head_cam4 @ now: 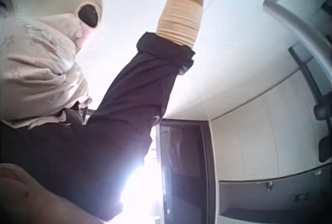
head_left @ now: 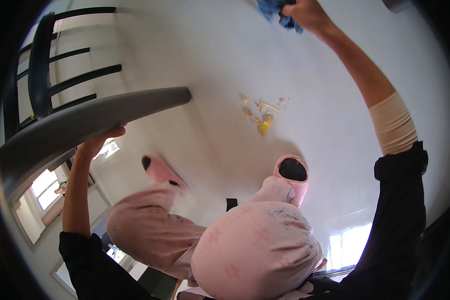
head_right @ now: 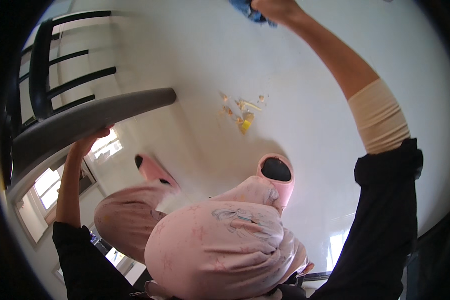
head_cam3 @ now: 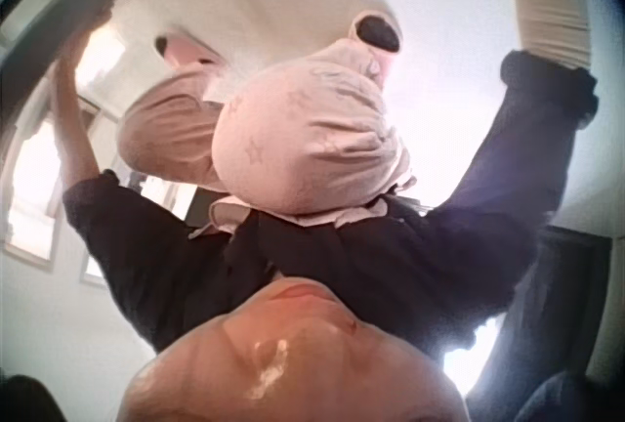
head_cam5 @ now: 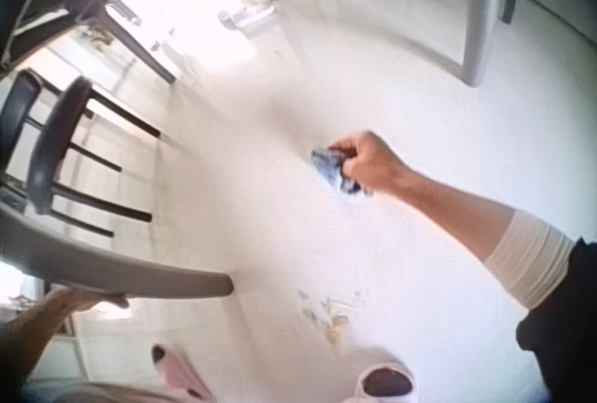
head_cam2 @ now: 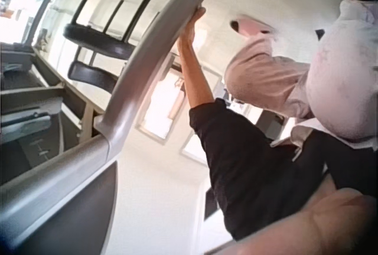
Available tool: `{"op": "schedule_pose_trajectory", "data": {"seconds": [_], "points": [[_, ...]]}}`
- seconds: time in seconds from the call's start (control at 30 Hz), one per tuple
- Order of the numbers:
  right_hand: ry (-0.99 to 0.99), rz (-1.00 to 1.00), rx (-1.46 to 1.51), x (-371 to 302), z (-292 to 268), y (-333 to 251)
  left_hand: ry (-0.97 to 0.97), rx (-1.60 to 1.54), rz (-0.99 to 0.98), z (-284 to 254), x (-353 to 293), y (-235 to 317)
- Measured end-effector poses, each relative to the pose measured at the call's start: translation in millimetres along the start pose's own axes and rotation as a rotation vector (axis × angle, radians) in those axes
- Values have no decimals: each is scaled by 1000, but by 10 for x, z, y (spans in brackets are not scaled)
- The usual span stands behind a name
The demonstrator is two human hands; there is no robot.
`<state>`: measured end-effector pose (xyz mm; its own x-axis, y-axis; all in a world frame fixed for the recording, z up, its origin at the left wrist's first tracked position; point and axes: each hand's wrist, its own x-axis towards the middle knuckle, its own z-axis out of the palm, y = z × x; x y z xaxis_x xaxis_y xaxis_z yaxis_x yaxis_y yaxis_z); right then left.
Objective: The person wipes a tiled floor with a blue cloth, moving around chair legs to reach different areas. They gather small debris into a pile and pick it up by hand.
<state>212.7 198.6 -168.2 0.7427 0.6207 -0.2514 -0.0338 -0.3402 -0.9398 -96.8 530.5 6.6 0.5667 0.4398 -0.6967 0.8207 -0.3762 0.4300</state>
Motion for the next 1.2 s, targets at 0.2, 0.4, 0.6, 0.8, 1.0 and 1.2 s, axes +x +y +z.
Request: {"op": "schedule_pose_trajectory", "data": {"seconds": [0.2,0.4,0.6,0.8,1.0,1.2], "points": [[40,-22,353,-42,241,97,-48,605,179,-616,29,-96],[202,96,134,-343,45,170,-319,240,768,34,835,177],[502,214,-57,-374,-117,-142,-569,242,912,-18,826,144],[631,248,232,-606,-163,-619,-643,26,1106,71,884,87],[784,341,135,-1204,169,-1105,-540,132,1226,107,1034,36],[872,431,106,-2159,136,-1309,-479,174,1122,193,990,50]]}}
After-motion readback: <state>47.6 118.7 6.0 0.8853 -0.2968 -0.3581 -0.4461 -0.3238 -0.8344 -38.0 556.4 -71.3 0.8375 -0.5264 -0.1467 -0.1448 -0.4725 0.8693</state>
